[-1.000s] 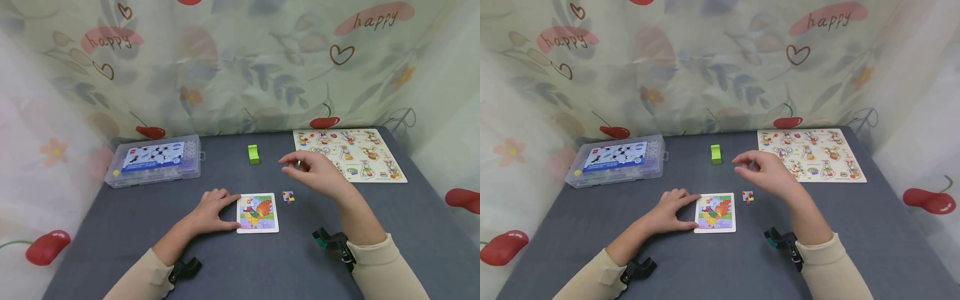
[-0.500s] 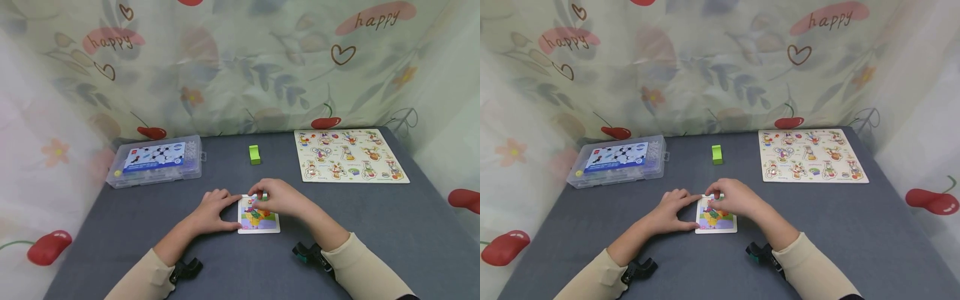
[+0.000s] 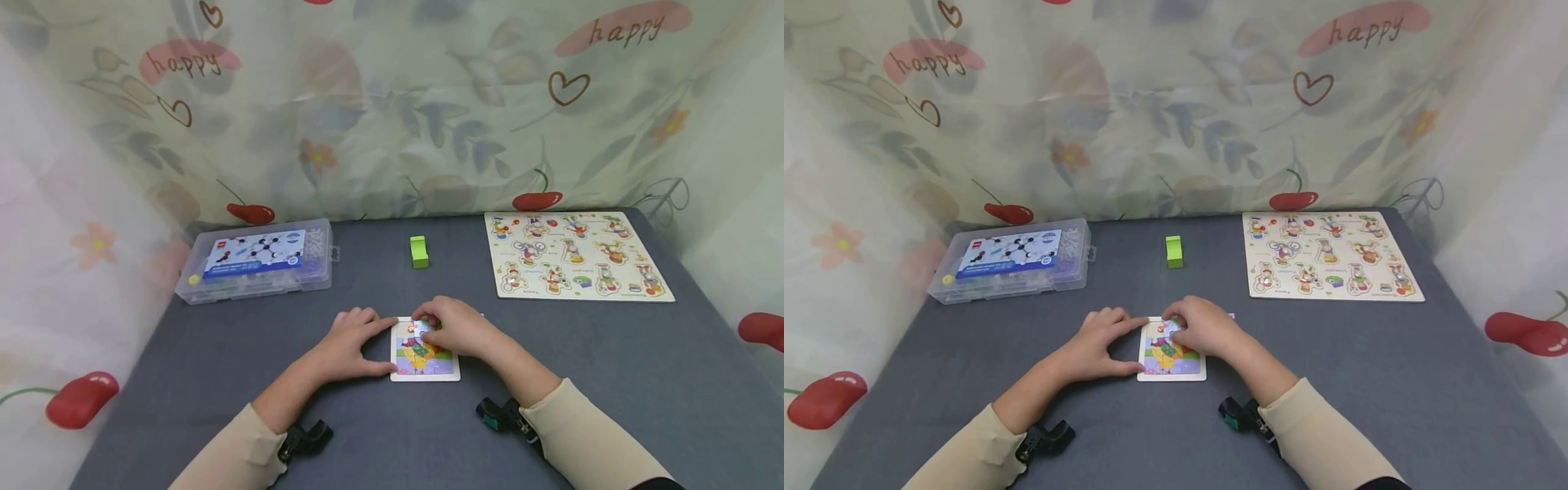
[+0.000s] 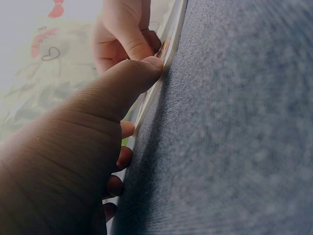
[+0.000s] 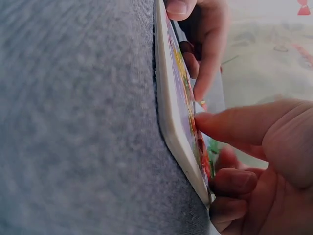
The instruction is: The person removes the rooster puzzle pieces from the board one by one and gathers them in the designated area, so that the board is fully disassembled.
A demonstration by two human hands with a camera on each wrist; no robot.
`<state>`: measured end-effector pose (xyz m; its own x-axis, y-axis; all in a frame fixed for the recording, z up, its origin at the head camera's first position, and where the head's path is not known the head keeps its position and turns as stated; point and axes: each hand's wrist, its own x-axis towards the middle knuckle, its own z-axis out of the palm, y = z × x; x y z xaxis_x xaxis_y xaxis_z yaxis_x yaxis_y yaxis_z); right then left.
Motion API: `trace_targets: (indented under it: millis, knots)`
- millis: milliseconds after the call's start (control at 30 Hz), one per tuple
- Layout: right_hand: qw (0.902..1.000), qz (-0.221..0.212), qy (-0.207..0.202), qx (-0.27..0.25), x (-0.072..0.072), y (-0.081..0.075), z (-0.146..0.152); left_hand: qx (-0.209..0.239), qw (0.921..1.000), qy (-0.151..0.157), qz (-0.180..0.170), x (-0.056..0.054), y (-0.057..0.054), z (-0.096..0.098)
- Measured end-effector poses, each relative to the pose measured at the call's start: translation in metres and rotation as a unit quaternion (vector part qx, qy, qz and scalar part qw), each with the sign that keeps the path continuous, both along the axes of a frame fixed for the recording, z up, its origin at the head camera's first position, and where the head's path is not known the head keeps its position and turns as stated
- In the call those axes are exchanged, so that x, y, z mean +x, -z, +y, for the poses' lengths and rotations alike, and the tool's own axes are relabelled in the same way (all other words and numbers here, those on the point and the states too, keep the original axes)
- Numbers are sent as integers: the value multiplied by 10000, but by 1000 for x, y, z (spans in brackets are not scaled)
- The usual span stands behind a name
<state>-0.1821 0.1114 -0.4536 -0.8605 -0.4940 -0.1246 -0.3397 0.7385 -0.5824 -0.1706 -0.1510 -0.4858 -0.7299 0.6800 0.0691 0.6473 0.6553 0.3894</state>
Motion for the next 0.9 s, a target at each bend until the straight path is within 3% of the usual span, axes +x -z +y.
trace_targets:
  millis: [200, 700, 900]
  knots:
    - [9996, 218, 113, -119, 0, 0, 1, -54, 10000, 0, -7, -1, -2, 1]
    - [9978, -59, -580, -300, -9, 0, 17, -4, 10000, -19, -55, 0, -1, 0]
    - [9939, -196, -748, -780, -11, 3, 25, -22, 10000, -26, -84, -1, -1, 1]
